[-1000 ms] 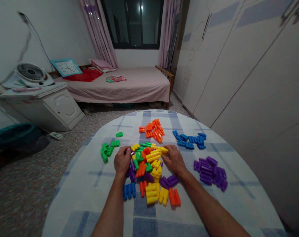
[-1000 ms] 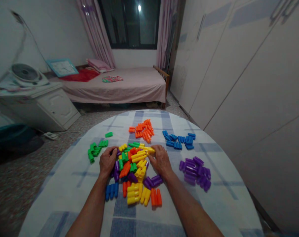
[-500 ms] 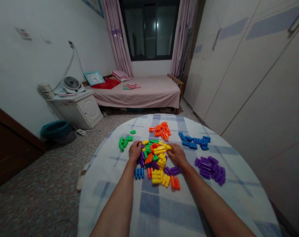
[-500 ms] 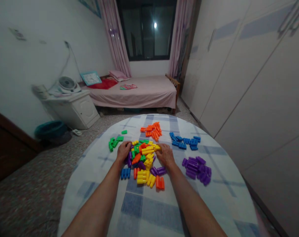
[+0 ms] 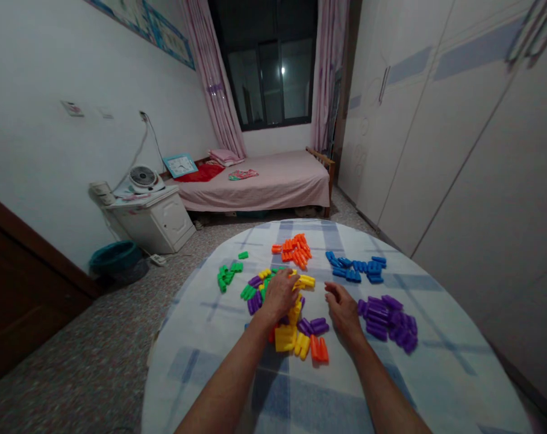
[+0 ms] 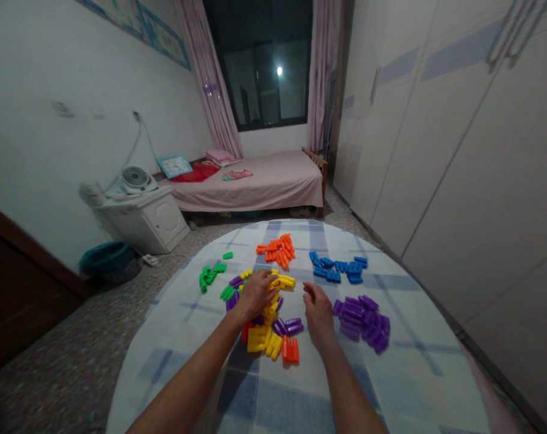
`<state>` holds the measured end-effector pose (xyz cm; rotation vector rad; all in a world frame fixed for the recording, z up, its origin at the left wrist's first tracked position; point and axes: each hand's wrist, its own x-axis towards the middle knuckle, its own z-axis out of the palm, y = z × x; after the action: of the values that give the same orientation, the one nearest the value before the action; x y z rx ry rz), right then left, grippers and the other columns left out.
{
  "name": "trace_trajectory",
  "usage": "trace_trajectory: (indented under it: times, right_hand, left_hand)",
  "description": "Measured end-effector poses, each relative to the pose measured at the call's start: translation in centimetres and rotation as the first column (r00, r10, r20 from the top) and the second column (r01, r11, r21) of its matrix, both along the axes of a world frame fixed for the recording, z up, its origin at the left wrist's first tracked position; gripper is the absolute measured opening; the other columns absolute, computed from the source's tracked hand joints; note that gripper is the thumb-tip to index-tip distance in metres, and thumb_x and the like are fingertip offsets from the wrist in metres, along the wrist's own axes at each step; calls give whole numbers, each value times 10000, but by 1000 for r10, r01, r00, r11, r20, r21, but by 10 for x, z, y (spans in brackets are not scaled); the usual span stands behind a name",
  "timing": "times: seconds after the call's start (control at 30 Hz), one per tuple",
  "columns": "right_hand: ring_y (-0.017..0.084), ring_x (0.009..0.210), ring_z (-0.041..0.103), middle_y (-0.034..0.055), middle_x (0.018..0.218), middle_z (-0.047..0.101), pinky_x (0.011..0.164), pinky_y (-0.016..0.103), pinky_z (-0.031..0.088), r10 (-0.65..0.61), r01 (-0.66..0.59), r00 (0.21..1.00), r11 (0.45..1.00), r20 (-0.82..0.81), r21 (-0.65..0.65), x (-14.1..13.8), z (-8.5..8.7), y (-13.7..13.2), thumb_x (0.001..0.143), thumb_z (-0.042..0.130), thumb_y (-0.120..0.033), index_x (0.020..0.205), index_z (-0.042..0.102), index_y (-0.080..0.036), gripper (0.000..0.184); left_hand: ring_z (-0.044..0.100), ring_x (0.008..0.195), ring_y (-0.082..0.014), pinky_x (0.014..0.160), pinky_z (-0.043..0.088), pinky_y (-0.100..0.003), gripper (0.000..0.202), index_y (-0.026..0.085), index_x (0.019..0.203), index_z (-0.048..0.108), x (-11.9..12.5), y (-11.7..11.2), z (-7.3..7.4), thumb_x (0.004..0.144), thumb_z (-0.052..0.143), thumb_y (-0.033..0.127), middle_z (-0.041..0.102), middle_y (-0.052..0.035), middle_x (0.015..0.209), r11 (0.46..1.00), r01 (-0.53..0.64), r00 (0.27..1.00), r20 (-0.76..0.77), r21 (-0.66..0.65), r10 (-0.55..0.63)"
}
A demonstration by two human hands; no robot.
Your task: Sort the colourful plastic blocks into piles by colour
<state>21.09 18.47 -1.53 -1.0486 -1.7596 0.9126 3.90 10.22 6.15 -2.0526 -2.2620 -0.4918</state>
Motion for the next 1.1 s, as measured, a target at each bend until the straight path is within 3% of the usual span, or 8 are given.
trace_trajectory:
  times: [0.13, 0.23, 0.37, 0.57, 0.7, 0.8, 0.93, 1.1]
  right_hand:
    - [220, 889, 640, 75, 967, 684, 822, 360, 492, 34, -34, 999, 999, 22, 7, 0, 4, 0, 767, 436, -277, 1005, 653, -192, 333]
    - [222, 909, 637, 72, 988, 685, 829, 357, 487, 40, -40, 999, 999, 23, 11, 1, 5, 0, 786, 425, -272, 1016, 652, -204, 330]
    - [225, 898, 639, 77, 990, 693, 804, 347, 493, 22, -22, 1000, 1000, 19, -2, 0, 4, 0, 800, 420, -277, 1006, 662, -203, 327]
    - [226, 873, 644, 76, 991, 695, 756, 337, 505, 13, -12, 1000, 999, 3, -32, -2, 6, 0, 803, 428, -292, 1004, 663, -214, 319]
    - [225, 848, 648, 70, 977, 696, 742, 336, 505, 21, -21, 1000, 998, 10, -56, -1, 8, -1, 804, 431, -318, 994, 658, -219, 312]
    - [234, 851, 650, 75, 963, 699, 741, 343, 503, 22, -20, 999, 997, 25, -74, 0, 10, -1, 795, 441, -342, 982, 657, -217, 312]
    - [244, 865, 654, 84, 979, 699, 749, 352, 502, 4, -1, 999, 996, 39, -93, 1, 10, -1, 778, 448, -357, 996, 654, -211, 334]
    - [254, 862, 657, 89, 980, 698, 759, 365, 497, -8, 15, 998, 993, 62, -115, 0, 10, -1, 755, 445, -384, 999, 662, -203, 373]
  left_hand:
    - [554, 1017, -205, 870, 439, -322, 216, 208, 1014, 624, 10, 19, -6, 852, 486, 168, 596, -86, 1061, 984, -32, 996, -89, -175, 17]
    - [580, 962, -192, 810, 453, -301, 234, 194, 1022, 607, 10, 28, -14, 885, 420, 158, 592, -89, 1049, 985, -62, 997, -63, -159, 52]
    - [564, 1034, -180, 881, 439, -287, 265, 204, 1091, 581, 10, 34, -16, 884, 424, 150, 595, -74, 1089, 992, -80, 997, 13, -94, 82]
    - [558, 1092, -204, 902, 453, -317, 309, 243, 1136, 588, 19, 53, -7, 855, 488, 163, 537, -84, 1239, 966, 153, 987, -15, -207, -160]
    - [621, 947, -239, 791, 487, -344, 255, 167, 1013, 626, 29, 68, -7, 873, 415, 134, 613, -115, 997, 950, 144, 978, -105, -278, -179]
    - [637, 883, -239, 730, 494, -338, 233, 159, 990, 621, 34, 71, -4, 863, 426, 140, 620, -103, 984, 962, 108, 982, -125, -251, -143]
    - [626, 902, -202, 741, 482, -293, 224, 226, 1056, 586, 27, 49, 11, 844, 515, 232, 619, -51, 1050, 993, 21, 999, -27, -119, -24]
    - [597, 973, -171, 793, 444, -250, 259, 263, 1115, 555, -19, -27, 20, 861, 502, 259, 603, -20, 1131, 967, -242, 969, 73, 83, 236]
